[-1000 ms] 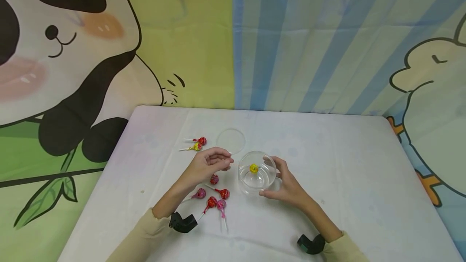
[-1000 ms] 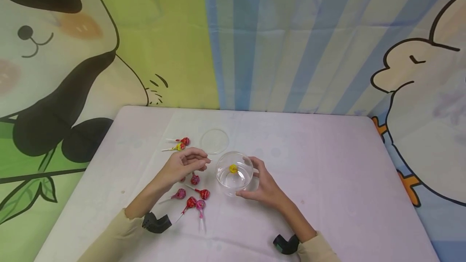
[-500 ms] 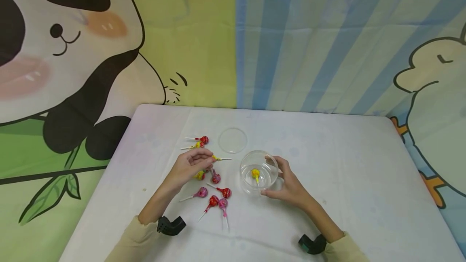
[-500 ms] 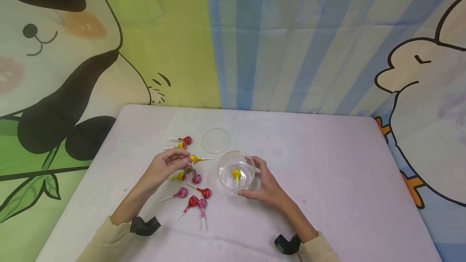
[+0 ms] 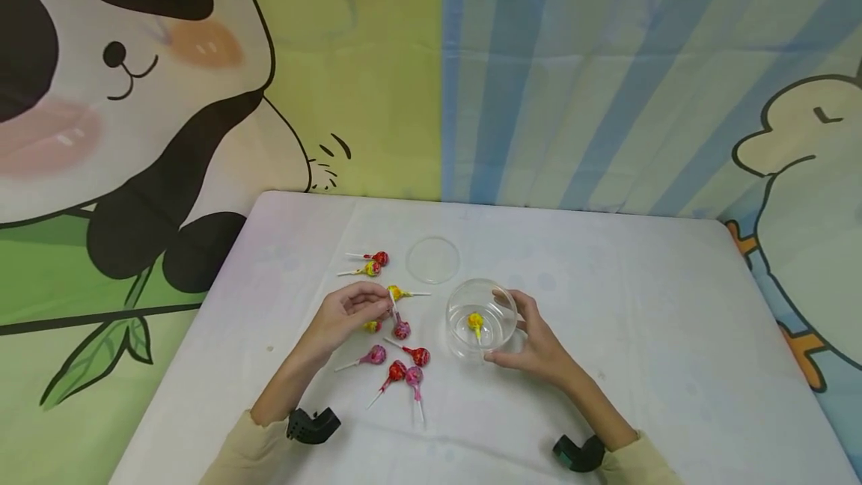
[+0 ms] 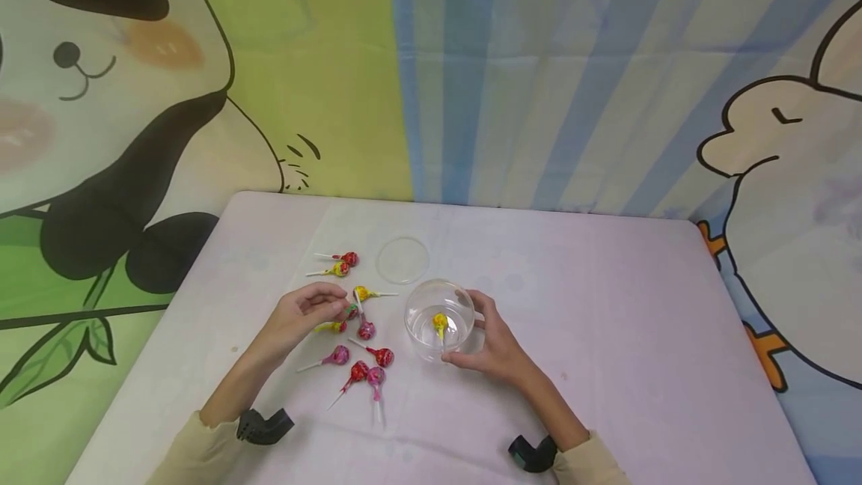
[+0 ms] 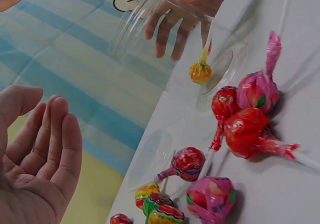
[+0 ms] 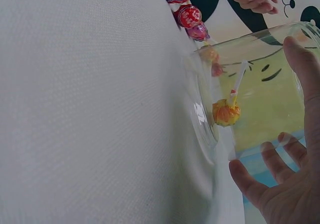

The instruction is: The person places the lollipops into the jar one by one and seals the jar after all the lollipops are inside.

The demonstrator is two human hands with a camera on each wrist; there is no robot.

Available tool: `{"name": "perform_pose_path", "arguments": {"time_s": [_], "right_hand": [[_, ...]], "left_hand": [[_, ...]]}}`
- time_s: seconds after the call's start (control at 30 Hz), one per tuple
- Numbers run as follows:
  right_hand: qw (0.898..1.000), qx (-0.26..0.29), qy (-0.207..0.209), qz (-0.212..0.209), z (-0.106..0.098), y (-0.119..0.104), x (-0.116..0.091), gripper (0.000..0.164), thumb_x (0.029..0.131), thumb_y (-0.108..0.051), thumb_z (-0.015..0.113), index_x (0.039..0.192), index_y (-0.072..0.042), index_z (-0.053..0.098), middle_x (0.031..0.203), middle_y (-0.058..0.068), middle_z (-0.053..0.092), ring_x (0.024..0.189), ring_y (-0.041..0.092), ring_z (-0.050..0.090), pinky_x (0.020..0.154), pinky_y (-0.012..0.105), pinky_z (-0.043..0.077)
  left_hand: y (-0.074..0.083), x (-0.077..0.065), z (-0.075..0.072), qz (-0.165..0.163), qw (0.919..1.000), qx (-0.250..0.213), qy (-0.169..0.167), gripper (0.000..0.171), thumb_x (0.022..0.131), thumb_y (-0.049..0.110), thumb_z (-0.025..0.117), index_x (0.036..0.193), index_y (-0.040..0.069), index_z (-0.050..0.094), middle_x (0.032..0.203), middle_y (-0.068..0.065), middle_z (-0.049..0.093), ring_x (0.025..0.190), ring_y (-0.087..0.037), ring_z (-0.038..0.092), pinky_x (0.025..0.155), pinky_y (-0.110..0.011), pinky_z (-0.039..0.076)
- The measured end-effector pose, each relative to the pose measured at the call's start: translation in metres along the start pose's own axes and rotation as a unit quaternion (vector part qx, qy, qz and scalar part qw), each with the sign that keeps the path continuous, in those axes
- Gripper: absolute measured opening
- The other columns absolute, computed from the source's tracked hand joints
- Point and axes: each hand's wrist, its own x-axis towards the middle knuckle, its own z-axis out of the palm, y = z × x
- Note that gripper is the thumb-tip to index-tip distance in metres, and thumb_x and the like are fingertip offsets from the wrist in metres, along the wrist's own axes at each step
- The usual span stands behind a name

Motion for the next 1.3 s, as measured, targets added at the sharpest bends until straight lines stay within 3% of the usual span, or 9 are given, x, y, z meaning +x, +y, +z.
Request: {"name": "perform_pose_path", "arguments": {"time_s": [0.23,0.47,0.73,0.83,0.9,1.03,1.3], "right_hand": [[1.0,-0.011,0.001,0.0,0.0,0.001,-0.001,0.1,0.067,-0.021,0.089,0.143,-0.008,0.026,0.146,0.013,0.047,0.133,0.034,0.043,0.094,0.053,0.05],[1.0,-0.014,0.008,-0.004,0.0,0.0,0.0,0.101,0.066,-0.019,0.089,0.144,-0.009,0.025,0.145,0.013,0.047,0.134,0.031,0.043,0.093,0.053,0.051],[1.0,-0.01,0.005,0.012,0.002,0.0,0.0,0.1,0.067,-0.02,0.089,0.143,-0.007,0.026,0.146,0.013,0.047,0.136,0.032,0.043,0.095,0.055,0.05],[1.0,-0.011,0.005,0.011,0.002,0.001,-0.001,0.1,0.067,-0.02,0.089,0.143,-0.007,0.026,0.146,0.013,0.047,0.136,0.032,0.042,0.095,0.055,0.05],[1.0,-0.01,0.005,0.009,0.003,0.001,-0.001,0.1,0.067,-0.02,0.089,0.143,-0.008,0.026,0.146,0.013,0.047,0.136,0.032,0.042,0.095,0.055,0.05],[1.0,-0.011,0.006,0.006,0.002,0.001,-0.001,0.101,0.067,-0.02,0.089,0.144,-0.008,0.025,0.146,0.012,0.047,0.136,0.031,0.042,0.094,0.054,0.05],[1.0,-0.011,0.009,0.0,0.003,0.001,-0.001,0.101,0.066,-0.019,0.089,0.144,-0.007,0.026,0.146,0.013,0.047,0.136,0.032,0.042,0.094,0.055,0.05]], "left_hand": [[-0.01,-0.027,0.003,0.004,0.9957,0.091,-0.015,0.034,0.091,0.027,0.068,0.114,0.002,0.064,0.105,-0.016,0.069,0.09,-0.023,0.068,0.076,-0.028,0.057],[-0.017,-0.052,0.009,-0.008,0.9797,0.2,-0.016,0.02,0.09,0.028,0.069,0.105,0.016,0.069,0.094,0.003,0.072,0.082,-0.004,0.063,0.074,-0.021,0.054],[-0.025,-0.076,0.026,-0.005,0.97,0.243,-0.013,0.016,0.088,0.019,0.071,0.103,0.014,0.069,0.088,0.008,0.07,0.077,0.001,0.06,0.068,-0.018,0.053],[-0.028,-0.083,0.033,-0.006,0.965,0.262,0.006,0.015,0.086,0.015,0.072,0.1,0.016,0.069,0.087,0.011,0.068,0.075,0.003,0.058,0.067,-0.018,0.052],[-0.031,-0.088,0.036,0.0,0.9566,0.29,0.028,0.015,0.084,0.015,0.074,0.098,0.018,0.069,0.084,0.014,0.066,0.073,0.004,0.056,0.066,-0.017,0.051],[-0.041,-0.094,0.042,0.017,0.9327,0.355,0.064,0.016,0.08,0.02,0.078,0.092,0.021,0.069,0.08,0.018,0.062,0.071,0.004,0.054,0.065,-0.017,0.049],[-0.054,-0.1,0.046,0.045,0.9036,0.418,0.082,0.023,0.073,0.02,0.084,0.09,0.021,0.068,0.08,0.017,0.06,0.072,0.005,0.054,0.065,-0.017,0.049]]}}
